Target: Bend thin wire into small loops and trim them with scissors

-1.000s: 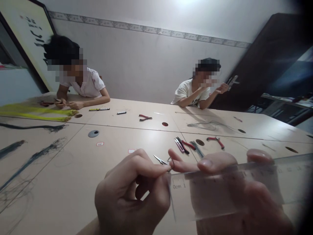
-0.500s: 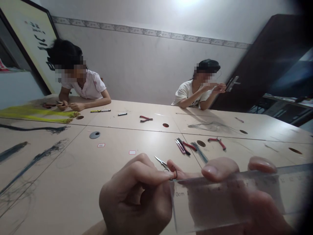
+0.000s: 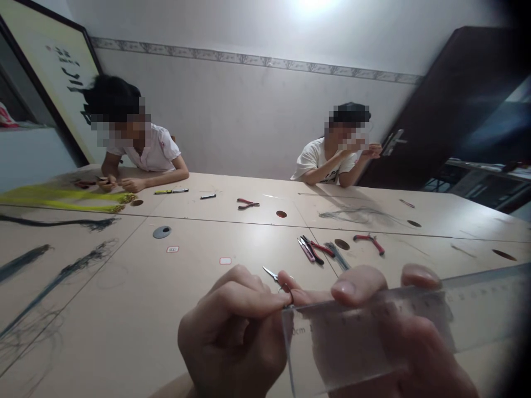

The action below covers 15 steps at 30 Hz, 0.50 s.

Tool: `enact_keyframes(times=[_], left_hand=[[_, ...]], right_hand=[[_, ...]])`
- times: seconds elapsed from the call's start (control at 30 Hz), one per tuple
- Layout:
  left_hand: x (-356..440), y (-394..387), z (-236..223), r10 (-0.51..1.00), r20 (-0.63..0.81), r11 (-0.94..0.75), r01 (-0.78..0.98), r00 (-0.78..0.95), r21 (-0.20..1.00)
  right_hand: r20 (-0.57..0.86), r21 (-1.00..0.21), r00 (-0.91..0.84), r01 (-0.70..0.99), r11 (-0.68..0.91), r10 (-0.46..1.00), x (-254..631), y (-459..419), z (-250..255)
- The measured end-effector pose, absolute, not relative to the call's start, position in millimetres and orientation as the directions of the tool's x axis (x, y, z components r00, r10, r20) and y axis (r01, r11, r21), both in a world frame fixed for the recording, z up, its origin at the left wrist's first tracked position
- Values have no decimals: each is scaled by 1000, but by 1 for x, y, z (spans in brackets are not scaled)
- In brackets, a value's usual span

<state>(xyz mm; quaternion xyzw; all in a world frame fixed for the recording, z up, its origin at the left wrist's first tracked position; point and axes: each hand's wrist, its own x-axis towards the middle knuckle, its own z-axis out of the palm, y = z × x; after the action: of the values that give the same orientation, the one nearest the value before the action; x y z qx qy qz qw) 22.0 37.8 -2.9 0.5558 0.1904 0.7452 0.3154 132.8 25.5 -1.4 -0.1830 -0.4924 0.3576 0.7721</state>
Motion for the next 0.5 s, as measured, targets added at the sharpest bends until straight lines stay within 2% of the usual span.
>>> enact_keyframes(times=[0.13, 0.3, 0.5], left_hand=[[23, 39, -4, 702, 685, -708, -291, -192, 644], [23, 40, -5, 737, 645, -667, -369, -203, 647], [19, 40, -4, 739, 658, -659, -356, -143, 663]], right_hand=[[652, -565, 169, -542, 622, 739, 130, 25, 1], [660, -571, 138, -547, 612, 739, 128, 27, 2], [638, -528, 253, -543, 653, 727, 124, 25, -3]])
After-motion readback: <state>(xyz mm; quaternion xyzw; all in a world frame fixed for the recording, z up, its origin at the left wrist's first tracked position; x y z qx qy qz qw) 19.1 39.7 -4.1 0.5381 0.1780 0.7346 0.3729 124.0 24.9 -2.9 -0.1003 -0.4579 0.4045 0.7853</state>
